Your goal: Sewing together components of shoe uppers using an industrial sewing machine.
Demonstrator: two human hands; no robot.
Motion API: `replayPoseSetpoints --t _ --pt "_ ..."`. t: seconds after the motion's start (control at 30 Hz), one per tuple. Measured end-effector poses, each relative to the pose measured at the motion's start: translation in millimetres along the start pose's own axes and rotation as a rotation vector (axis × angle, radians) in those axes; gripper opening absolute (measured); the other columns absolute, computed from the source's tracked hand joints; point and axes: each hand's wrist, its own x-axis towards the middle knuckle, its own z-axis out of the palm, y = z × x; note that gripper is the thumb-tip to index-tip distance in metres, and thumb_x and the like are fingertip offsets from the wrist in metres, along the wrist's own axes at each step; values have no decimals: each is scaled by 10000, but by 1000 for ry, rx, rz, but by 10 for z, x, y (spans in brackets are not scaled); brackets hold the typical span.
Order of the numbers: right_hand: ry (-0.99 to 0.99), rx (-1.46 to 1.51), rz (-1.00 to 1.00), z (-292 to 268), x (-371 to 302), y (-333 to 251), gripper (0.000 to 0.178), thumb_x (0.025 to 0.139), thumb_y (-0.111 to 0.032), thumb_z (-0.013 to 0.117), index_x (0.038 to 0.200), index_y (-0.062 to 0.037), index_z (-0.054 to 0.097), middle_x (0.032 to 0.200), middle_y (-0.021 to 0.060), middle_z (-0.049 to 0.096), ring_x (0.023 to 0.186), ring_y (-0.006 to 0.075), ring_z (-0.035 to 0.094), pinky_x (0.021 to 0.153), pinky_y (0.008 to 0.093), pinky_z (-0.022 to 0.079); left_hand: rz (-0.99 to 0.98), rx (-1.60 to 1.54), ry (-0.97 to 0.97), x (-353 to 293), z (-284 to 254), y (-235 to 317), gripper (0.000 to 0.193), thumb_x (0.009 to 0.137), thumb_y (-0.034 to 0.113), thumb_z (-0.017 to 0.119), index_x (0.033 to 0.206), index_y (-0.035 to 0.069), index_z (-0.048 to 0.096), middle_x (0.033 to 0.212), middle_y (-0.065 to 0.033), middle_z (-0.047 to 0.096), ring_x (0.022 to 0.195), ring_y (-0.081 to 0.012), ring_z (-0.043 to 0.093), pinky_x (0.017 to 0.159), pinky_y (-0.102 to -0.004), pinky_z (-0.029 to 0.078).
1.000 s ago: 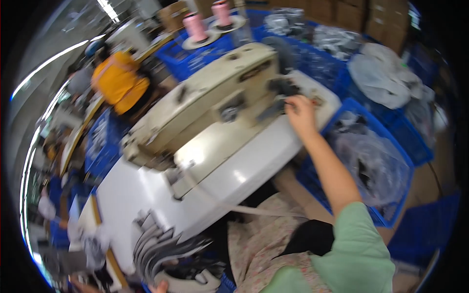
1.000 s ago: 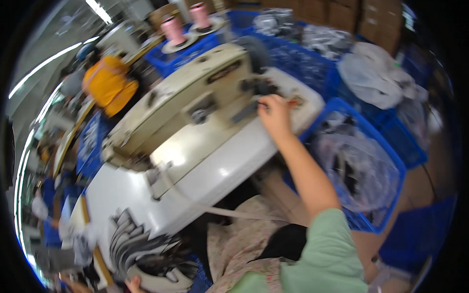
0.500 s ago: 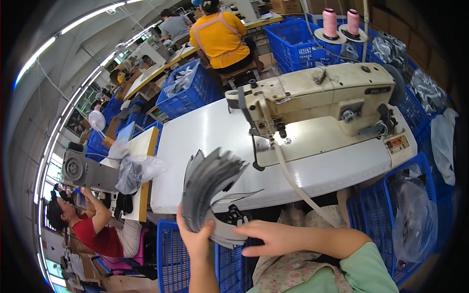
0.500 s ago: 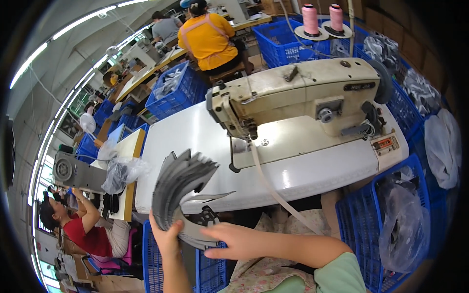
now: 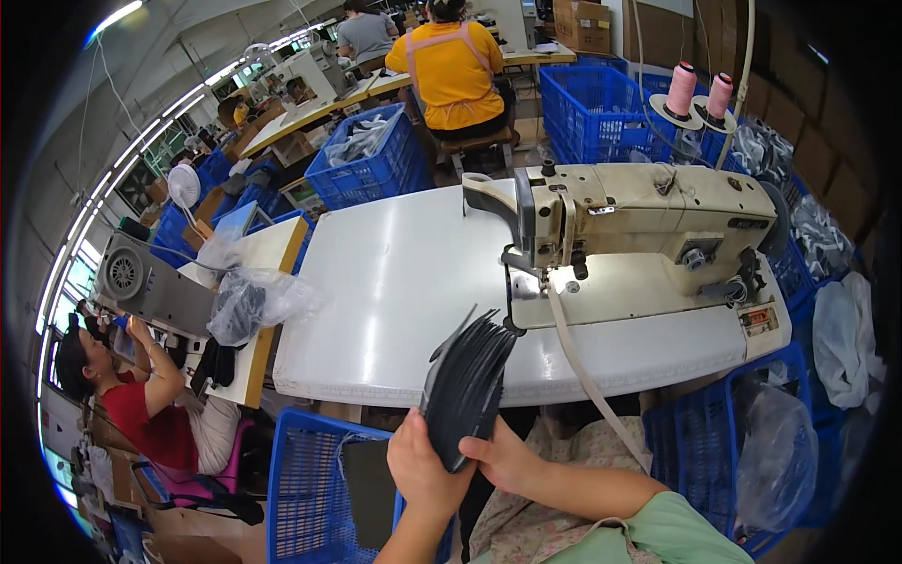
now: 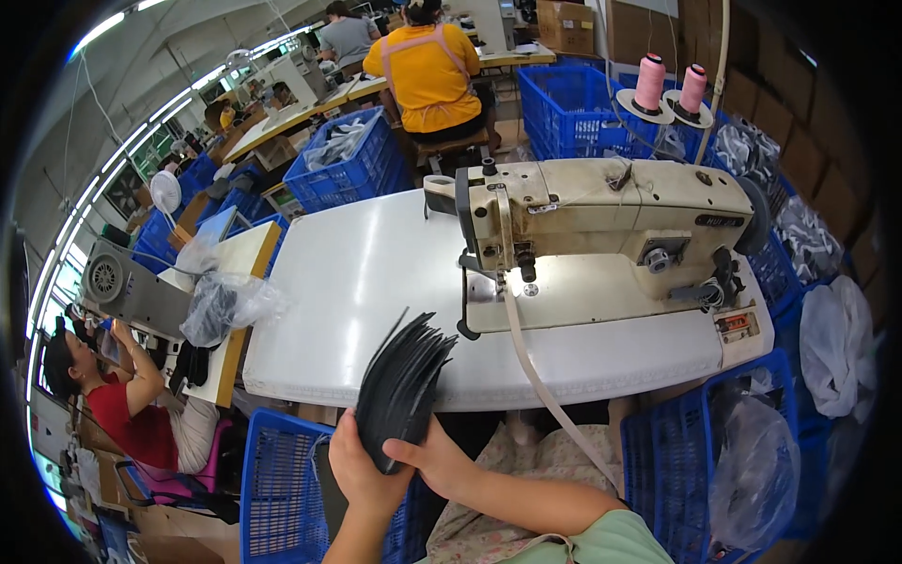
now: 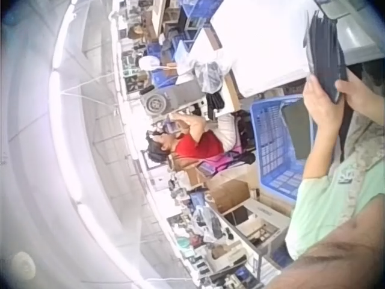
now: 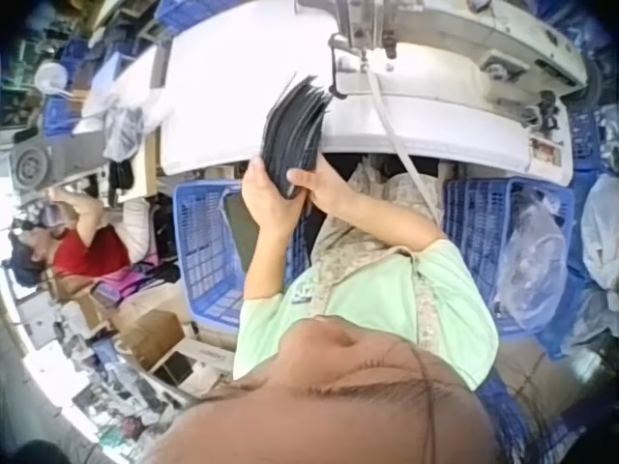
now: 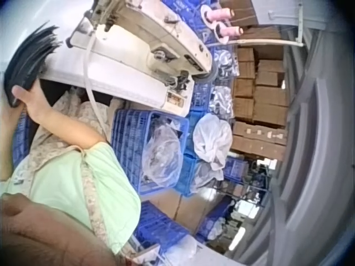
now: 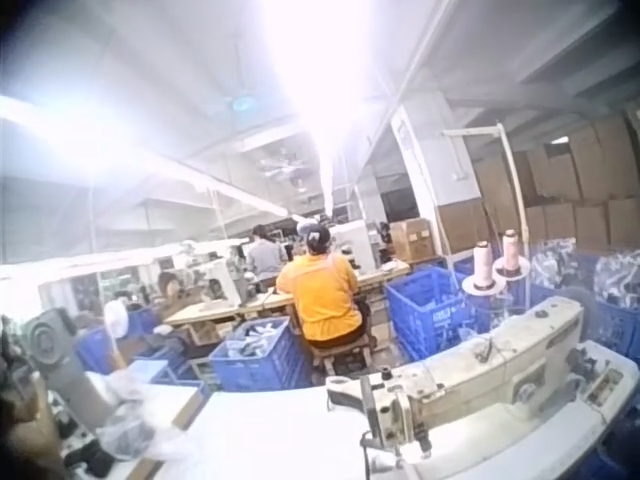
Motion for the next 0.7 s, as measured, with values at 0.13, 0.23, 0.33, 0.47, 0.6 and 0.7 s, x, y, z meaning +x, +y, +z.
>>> replayPoseSetpoints --t 0.13,0.23,0.33,0.47,0.6,0.7 --pt "11 193 60 -198 -88 29 591 812 -127 700 1323 -13 424 1274 106 534 1197 210 512 1045 351 402 113 124 -52 19 -42 135 833 635 260 774 1335 -24 422 1289 -251 511 1086 -397 539 865 -502 435" --pt "-16 230 74 -258 -160 -22 562 795 -190 674 1286 -6 474 1249 122 565 1170 233 547 1035 372 426 137 121 -128 51 -182 267 780 673 296 753 1310 -41 452 1322 -271 490 1149 -423 515 892 -516 433" --pt "-9 211 191 -284 -175 -138 658 782 -319 651 1312 25 465 1293 135 557 1190 249 550 1055 392 413 53 -187 -283 203 -372 336 697 749 189 728 1322 -70 428 1332 -303 475 1211 -448 501 955 -502 438" --pt "-127 255 39 -328 -103 -95 769 762 -450 644 1342 14 447 1332 150 537 1202 259 550 1064 407 406 59 -315 -283 394 -389 212 444 784 -24 641 1213 -57 532 1184 -258 604 1062 -393 615 877 -403 512" --pt "-117 358 16 -404 -52 -50 825 748 -492 656 1358 11 423 1335 155 535 1219 263 537 1063 404 409 50 -270 -249 572 -398 296 324 796 -1 649 1116 -28 603 1098 -190 657 979 -331 660 802 -365 539" --pt "-143 413 -9 -436 -34 -68 835 748 -513 657 1369 -8 417 1331 156 538 1212 274 542 1062 411 410 77 -200 -240 618 -376 388 342 801 48 672 1125 -29 596 1102 -180 656 975 -321 663 800 -359 539"
